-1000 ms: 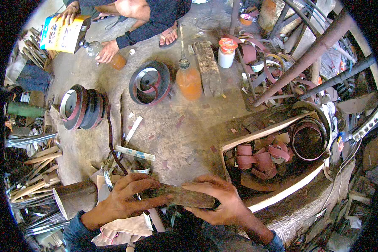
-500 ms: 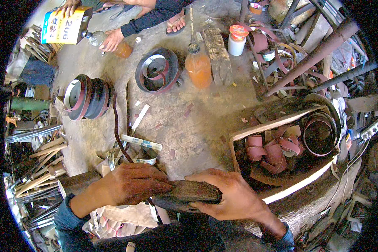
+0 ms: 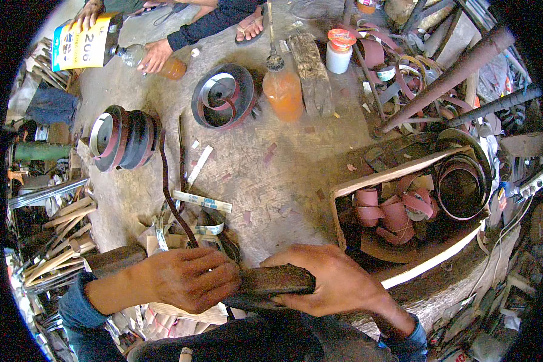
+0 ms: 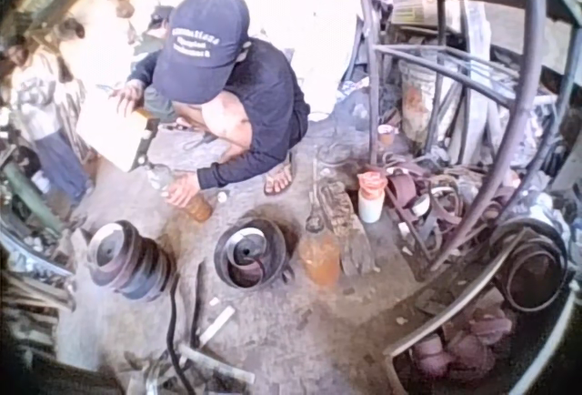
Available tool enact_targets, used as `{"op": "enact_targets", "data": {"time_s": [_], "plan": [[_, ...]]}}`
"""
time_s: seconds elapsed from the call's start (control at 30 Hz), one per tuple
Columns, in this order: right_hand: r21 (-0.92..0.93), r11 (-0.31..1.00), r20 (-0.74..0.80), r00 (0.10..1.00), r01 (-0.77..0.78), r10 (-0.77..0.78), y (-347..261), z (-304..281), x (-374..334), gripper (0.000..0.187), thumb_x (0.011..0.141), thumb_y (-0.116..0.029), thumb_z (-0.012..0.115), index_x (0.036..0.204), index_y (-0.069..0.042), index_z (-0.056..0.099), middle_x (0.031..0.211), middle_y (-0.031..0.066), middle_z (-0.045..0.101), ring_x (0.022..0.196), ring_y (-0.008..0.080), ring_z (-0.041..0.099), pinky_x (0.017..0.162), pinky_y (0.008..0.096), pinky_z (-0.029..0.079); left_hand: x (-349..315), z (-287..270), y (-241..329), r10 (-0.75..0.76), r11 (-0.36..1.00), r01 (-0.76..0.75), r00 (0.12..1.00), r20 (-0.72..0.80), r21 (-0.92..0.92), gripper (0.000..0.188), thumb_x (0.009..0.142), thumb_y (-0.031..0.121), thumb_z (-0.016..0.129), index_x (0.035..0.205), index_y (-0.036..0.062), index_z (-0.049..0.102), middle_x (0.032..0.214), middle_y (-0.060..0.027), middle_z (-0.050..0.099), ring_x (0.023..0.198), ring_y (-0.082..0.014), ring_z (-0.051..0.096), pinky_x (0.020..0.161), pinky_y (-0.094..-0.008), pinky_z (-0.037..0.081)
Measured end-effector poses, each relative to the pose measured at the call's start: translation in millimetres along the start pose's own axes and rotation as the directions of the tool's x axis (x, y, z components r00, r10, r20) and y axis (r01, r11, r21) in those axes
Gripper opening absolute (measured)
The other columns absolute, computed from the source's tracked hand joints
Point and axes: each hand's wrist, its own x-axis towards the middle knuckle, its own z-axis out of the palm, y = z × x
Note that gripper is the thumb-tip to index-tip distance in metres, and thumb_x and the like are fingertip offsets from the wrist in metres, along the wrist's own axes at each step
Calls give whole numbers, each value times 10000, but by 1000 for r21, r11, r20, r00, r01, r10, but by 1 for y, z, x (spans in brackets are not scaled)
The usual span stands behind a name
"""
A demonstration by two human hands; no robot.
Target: The person pours a liquid from a yellow box into a plastic bottle, then uses a small brush to apply the liquid to a sanding belt. They also handle a roll of tape and a wooden stick, preparing materials for a sanding task.
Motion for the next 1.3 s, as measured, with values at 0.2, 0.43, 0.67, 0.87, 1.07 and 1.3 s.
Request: {"op": "enact_targets", "data": {"time_s": [0.2,0.43,0.67,0.87,1.07,1.3], "plan": [[-31,999,-84,996,29,-32,1,15,-13,525,718,-169,826,1201,-78,642,1103,142,673,998,321,675,872,406,539,-3,3,-5,-105,990,110,993,58,-88,338,748,215,672,1022,21,639,1052,-107,635,980,-250,655,864,-346,564],[-190,976,-161,977,107,-138,9,23,-28,593,699,-162,857,1236,-55,632,1168,154,667,1042,323,674,905,395,548,-7,15,-10,-230,918,259,965,128,-301,414,763,181,720,1113,7,583,1082,-128,597,1049,-306,618,936,-388,531],[-178,981,-281,952,72,-121,9,29,-25,586,692,-155,869,1224,-58,642,1127,154,678,1007,315,684,885,395,550,-3,20,-5,-384,738,342,922,55,-582,362,750,114,693,1052,-4,532,1026,-174,538,996,-370,564,930,-431,489],[-175,982,-294,948,72,-122,6,30,-21,573,681,-142,875,1203,-71,653,1105,145,688,1006,309,689,886,391,551,-4,21,-6,-383,715,352,920,83,-605,379,775,135,680,1076,-21,511,1030,-194,515,1003,-389,549,909,-441,481],[-131,984,-283,947,117,-150,6,26,-21,562,672,-162,885,1181,-80,661,1118,149,690,1009,310,695,874,381,554,-9,16,-14,-445,515,209,894,-51,-832,304,850,169,730,1108,36,638,1055,-145,608,969,-325,595,865,-417,478],[-72,984,-239,955,163,-176,6,21,-21,570,660,-179,890,1174,-80,667,1108,147,691,986,302,702,848,380,561,-13,14,-15,-378,580,115,915,-141,-806,305,810,101,739,1114,110,731,1079,-64,664,929,-263,585,794,-385,476]]}}
